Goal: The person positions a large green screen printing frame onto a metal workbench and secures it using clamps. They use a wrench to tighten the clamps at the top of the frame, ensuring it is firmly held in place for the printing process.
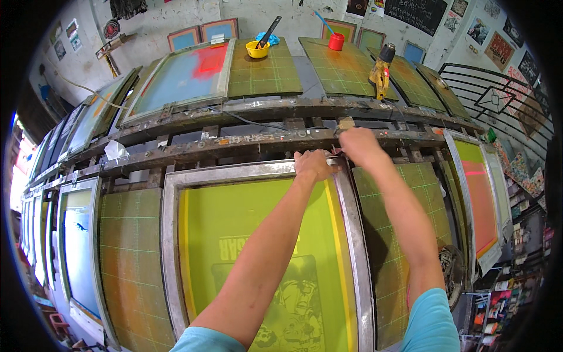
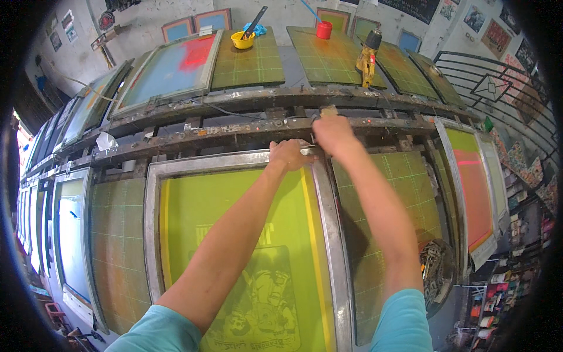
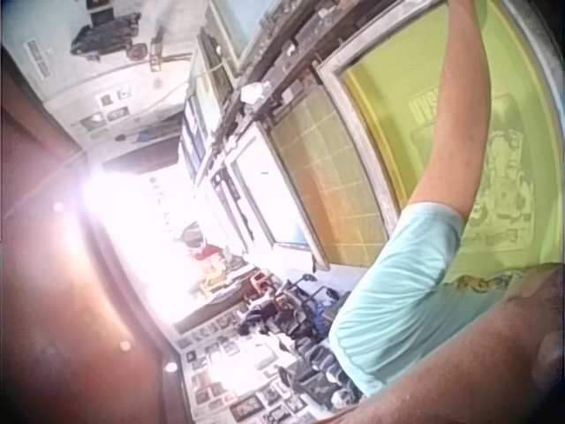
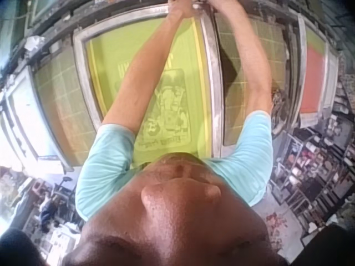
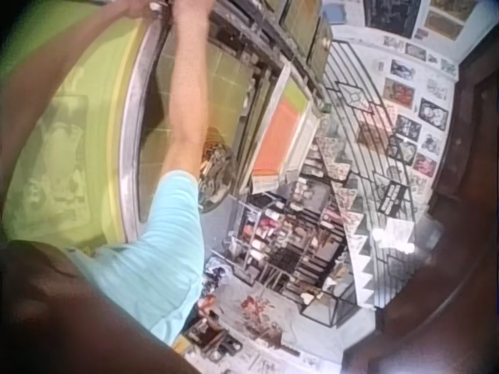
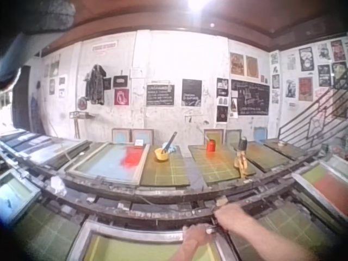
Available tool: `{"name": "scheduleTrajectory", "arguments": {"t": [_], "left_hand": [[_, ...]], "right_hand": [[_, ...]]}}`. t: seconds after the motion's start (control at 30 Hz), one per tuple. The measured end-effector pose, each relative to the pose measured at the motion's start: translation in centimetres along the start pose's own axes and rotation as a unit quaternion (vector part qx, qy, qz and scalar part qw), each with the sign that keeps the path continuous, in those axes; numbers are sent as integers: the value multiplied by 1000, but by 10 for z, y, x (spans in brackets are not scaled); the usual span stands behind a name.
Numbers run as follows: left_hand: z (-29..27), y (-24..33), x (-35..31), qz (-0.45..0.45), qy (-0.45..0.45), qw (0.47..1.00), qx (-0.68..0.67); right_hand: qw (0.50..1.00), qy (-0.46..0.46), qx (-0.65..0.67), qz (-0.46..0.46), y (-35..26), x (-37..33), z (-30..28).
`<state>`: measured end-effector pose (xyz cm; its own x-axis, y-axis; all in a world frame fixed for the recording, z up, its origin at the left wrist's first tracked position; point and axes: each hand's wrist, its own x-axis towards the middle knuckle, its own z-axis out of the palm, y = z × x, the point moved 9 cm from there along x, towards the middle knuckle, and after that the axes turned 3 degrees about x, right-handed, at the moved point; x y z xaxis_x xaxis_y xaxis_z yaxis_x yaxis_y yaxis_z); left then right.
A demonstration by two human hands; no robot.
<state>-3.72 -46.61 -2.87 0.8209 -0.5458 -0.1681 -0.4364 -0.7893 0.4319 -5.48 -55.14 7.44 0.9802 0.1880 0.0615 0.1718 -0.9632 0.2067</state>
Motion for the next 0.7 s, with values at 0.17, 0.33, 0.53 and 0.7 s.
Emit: {"name": "scheduleTrajectory", "arguments": {"t": [0.17,0.33,0.53,0.7], "left_hand": [[-5,8,-1,-17,-7,1000,3],[5,2,5,-7,50,999,2],[-5,21,-10,42,122,991,30],[-58,-46,-87,170,333,892,-255]], "right_hand": [[993,9,-107,50,-40,6,10],[986,-33,-103,127,-50,9,9],[989,6,-140,-44,-48,-1,6],[992,71,9,103,-33,11,-94]]}}
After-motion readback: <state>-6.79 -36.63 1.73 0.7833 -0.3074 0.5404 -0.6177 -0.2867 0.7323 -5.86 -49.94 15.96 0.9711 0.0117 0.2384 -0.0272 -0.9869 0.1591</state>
